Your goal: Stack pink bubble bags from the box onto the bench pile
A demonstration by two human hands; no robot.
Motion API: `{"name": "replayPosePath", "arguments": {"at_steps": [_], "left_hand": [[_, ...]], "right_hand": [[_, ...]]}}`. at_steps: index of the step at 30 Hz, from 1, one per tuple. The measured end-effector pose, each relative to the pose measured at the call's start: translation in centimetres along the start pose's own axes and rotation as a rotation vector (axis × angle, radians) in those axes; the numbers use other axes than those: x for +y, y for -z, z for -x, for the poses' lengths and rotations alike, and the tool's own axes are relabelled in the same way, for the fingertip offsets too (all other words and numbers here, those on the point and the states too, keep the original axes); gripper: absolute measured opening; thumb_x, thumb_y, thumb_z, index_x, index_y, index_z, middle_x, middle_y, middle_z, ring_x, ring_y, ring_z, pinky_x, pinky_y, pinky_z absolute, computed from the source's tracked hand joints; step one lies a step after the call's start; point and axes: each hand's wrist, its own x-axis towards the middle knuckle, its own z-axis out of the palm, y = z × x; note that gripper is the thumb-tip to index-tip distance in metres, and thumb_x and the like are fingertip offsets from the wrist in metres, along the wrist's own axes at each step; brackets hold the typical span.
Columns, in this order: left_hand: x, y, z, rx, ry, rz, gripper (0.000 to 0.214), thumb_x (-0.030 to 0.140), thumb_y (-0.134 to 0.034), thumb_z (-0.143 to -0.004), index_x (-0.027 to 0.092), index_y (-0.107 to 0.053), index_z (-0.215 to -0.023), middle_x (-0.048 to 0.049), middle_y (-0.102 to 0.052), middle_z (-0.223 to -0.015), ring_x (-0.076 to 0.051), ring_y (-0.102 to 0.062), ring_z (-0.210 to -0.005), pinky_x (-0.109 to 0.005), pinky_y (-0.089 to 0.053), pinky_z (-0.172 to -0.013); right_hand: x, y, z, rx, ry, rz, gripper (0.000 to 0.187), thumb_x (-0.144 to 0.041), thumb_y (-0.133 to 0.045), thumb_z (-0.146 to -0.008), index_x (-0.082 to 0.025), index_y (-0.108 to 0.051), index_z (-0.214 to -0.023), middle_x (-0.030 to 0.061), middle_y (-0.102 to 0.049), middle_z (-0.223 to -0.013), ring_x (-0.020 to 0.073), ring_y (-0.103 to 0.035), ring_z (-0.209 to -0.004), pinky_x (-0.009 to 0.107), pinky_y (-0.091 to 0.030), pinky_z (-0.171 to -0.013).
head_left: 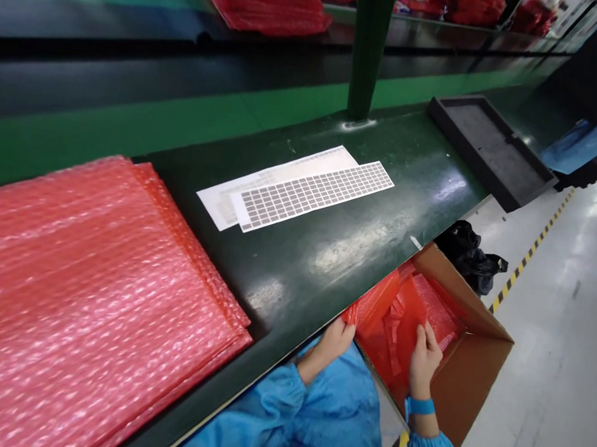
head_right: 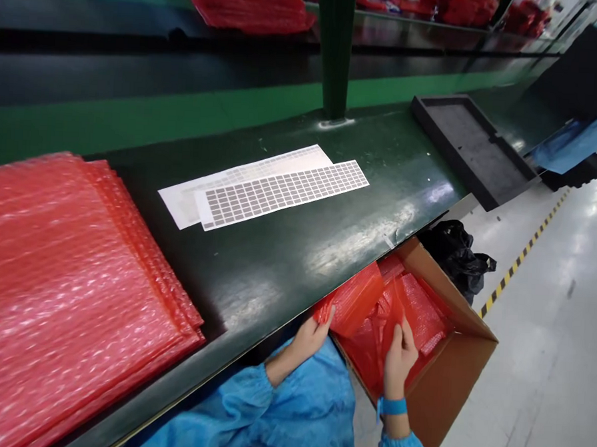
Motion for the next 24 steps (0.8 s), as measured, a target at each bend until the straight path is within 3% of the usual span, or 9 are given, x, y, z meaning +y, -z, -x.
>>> {"name": "replayPosePath", "arguments": {"at_steps": [4, 7, 13, 24], "left_hand": [[1.0, -1.3, 0.2, -0.024, -0.024, 0.030, 0.043, 0.046, -0.065, -0.091, 0.019, -0.073, -0.123, -0.0109, -0.078, -0.120, -0.033, -0.066, -0.130, -0.051, -0.046, -0.120], [1.4, -1.7, 0.6, -0.029, -0.032, 0.050, 0.043, 0.039, -0.064, -0.088, 0.019, -0.071, -0.125, -0.0124, -0.074, -0.132, -0.032, -0.064, -0.132, -0.052, -0.043, -0.123], [2.0, -1.5, 1.3, -0.047, 0.003, 0.091, 0.045, 0.031, -0.059, -0.084, 0.020, -0.071, -0.125, -0.0126, -0.072, -0.135, -0.031, -0.066, -0.128, -0.052, -0.046, -0.121], [2.8, -0.9, 2.0, -0.093, 0.015, 0.111, 0.060, 0.065, -0.053, -0.097, 0.020, -0.066, -0.135, -0.0138, -0.068, -0.141, -0.031, -0.062, -0.135, -0.049, -0.042, -0.124]], "right_hand": [[-5.2, -2.6, 4.0, -0.212, 0.385, -0.026, 0.032, -0.035, -0.060, -0.103, -0.022, -0.078, -0.127, 0.0133, -0.060, -0.154, 0.0310, -0.056, -0.142, 0.058, -0.043, -0.121], [-7.0, -4.2, 6.3, -0.293, 0.570, -0.026, 0.033, -0.024, -0.058, -0.105, -0.026, -0.074, -0.134, 0.0120, -0.056, -0.158, 0.0308, -0.055, -0.144, 0.062, -0.045, -0.119], [-7.1, -5.2, 7.8, -0.324, 0.652, -0.056, 0.047, -0.013, -0.057, -0.104, -0.032, -0.064, -0.147, 0.0097, -0.050, -0.163, 0.0313, -0.053, -0.146, 0.063, -0.048, -0.118], [-6.2, -5.0, 8.0, -0.310, 0.694, 0.022, 0.055, -0.012, -0.058, -0.102, -0.036, -0.058, -0.152, 0.0068, -0.051, -0.163, 0.0314, -0.050, -0.148, 0.064, -0.046, -0.119]]}}
